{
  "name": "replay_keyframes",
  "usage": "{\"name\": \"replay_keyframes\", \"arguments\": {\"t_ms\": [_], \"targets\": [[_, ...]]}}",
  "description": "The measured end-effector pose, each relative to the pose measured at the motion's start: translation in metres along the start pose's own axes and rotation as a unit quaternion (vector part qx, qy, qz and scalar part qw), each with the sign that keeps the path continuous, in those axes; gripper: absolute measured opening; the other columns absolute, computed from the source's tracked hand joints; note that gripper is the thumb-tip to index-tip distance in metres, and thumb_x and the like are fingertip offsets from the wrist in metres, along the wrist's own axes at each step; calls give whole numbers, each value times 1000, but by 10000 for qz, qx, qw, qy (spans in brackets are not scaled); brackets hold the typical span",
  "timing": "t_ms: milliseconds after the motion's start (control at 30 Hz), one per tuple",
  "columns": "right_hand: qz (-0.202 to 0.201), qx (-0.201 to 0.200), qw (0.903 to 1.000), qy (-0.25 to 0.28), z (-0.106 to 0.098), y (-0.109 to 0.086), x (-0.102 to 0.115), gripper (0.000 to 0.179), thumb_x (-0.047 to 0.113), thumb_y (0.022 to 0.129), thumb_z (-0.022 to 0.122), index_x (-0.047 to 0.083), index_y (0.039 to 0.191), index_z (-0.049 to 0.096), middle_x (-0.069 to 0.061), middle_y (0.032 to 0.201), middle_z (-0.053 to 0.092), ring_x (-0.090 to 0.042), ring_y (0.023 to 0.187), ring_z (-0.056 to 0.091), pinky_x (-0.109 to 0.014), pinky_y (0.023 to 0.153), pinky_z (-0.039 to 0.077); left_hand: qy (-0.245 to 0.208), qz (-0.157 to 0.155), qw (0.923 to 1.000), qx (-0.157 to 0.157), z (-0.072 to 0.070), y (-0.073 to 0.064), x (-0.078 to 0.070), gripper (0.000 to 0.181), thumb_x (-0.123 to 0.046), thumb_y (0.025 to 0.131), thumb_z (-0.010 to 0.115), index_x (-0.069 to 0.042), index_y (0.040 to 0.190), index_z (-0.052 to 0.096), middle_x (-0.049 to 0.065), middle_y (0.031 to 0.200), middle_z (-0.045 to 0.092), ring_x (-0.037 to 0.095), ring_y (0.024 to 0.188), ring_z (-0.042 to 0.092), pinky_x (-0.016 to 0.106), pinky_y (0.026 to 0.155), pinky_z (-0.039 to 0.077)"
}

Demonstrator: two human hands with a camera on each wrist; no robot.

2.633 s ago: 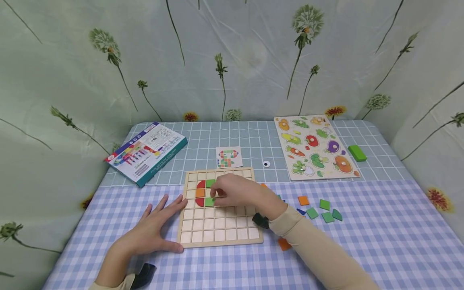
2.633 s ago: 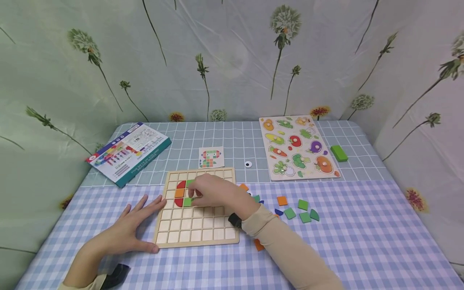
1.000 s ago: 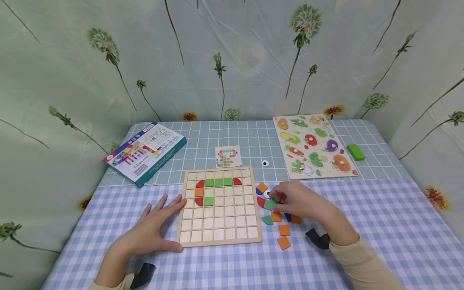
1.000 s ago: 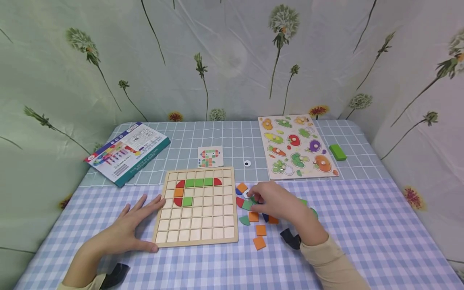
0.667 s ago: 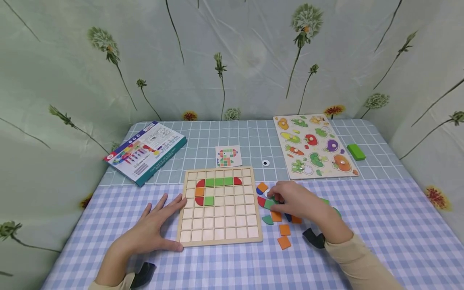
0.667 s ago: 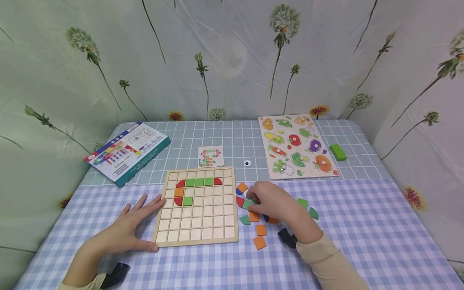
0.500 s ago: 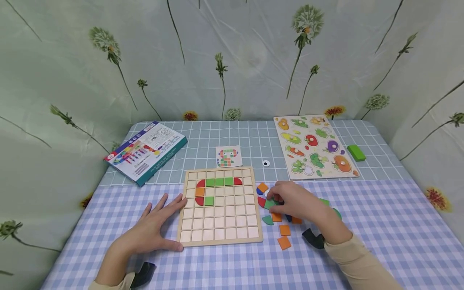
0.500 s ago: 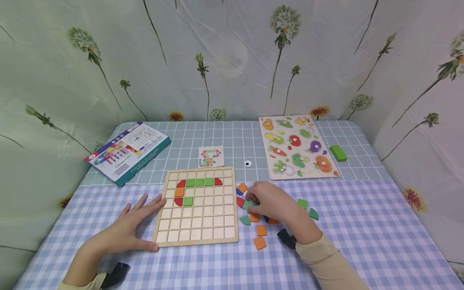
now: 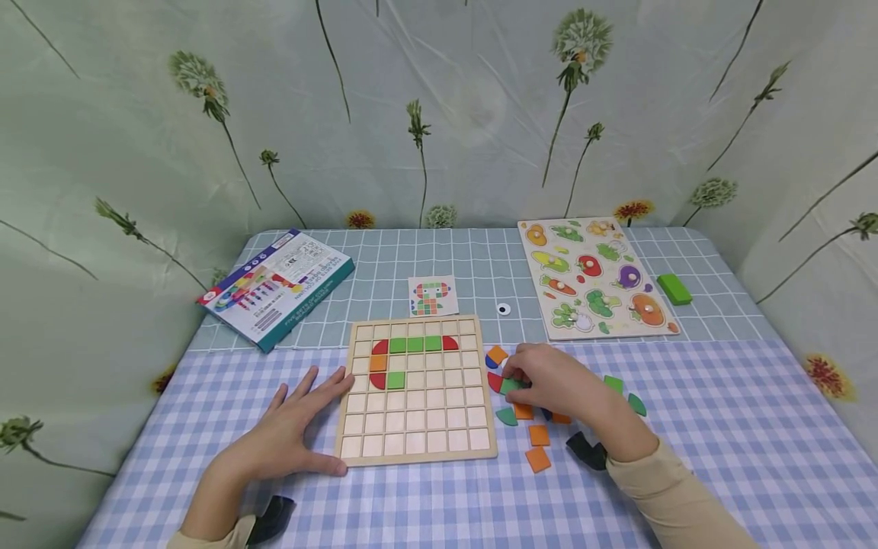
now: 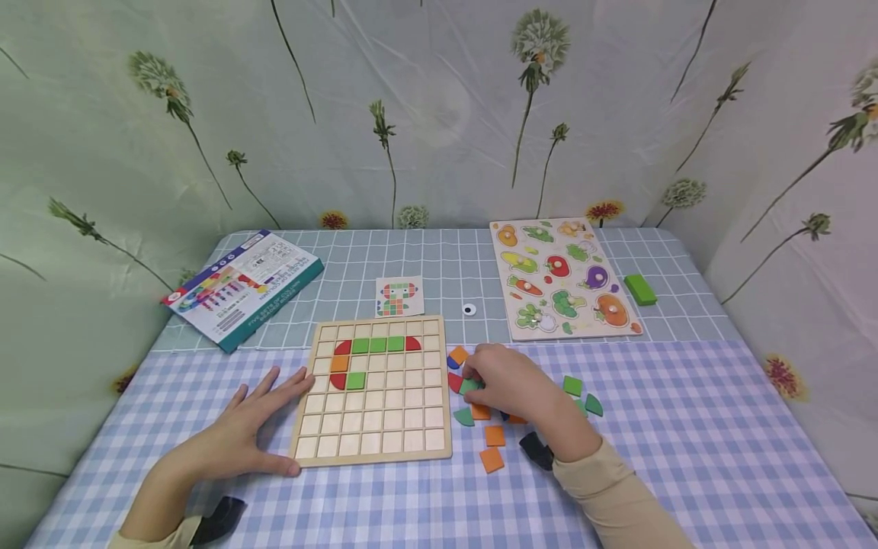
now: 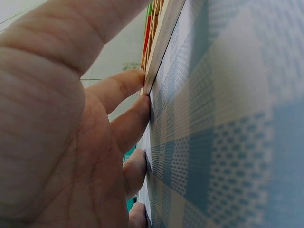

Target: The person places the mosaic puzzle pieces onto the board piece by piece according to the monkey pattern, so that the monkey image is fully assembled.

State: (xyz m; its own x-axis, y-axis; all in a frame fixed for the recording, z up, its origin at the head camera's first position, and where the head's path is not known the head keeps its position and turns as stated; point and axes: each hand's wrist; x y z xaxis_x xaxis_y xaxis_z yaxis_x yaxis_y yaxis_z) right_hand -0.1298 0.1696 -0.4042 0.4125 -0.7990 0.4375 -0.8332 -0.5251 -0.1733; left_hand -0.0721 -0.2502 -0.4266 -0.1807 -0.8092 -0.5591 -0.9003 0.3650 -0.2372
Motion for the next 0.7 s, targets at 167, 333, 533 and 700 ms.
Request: {"name": "replay_keyframes", "arguments": {"t_ms": [167, 333, 533, 700], "targets": [[28, -76, 9999, -119, -1, -1, 0, 17, 23, 89, 89, 12, 98, 80, 5, 89, 64, -8, 78, 53, -26, 74, 54, 4, -34, 10000, 27, 0, 0, 0, 123, -65, 63, 96, -31, 167, 40, 5, 179, 28, 55, 165, 4, 87, 119, -6], [53, -93, 9997, -215, -2, -1, -1, 15, 22, 89, 88, 12, 96, 79, 5, 88, 63, -8, 77, 52, -24, 71, 51, -16, -28, 10000, 39, -1, 0, 0, 123, -65, 63, 96, -31, 167, 40, 5, 179, 28, 55, 165, 3, 87, 119, -6], [118, -146, 9990, -397, -2, -1, -4, 16, 22, 85, 88, 15, 93, 77, 7, 87, 62, -8, 76, 53, -25, 70, 51, -10, -8, 10000, 43, 0, 0, 0, 123, -65, 63, 96, -30, 167, 39, 5, 179, 28, 55, 165, 3, 87, 119, -6], [-16, -294, 9982, -514, -5, -1, -6, 16, 24, 85, 87, 17, 92, 75, 8, 81, 61, -8, 74, 52, -25, 68, 48, -3, -32, 10000, 58, -1, 0, -1, 124, -65, 63, 96, -31, 167, 39, 5, 179, 28, 54, 165, 3, 87, 119, -6]]}}
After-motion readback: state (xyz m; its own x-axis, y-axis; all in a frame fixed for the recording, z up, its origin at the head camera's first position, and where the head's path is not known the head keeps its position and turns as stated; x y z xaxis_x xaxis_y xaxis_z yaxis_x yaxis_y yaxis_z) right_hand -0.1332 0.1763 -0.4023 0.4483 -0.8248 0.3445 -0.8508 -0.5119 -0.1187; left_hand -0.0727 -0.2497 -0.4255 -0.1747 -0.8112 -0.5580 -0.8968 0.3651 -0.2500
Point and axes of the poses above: each hand's wrist, its own y-axis towards the middle knuckle, its own z-axis out of the palm, x = y × z
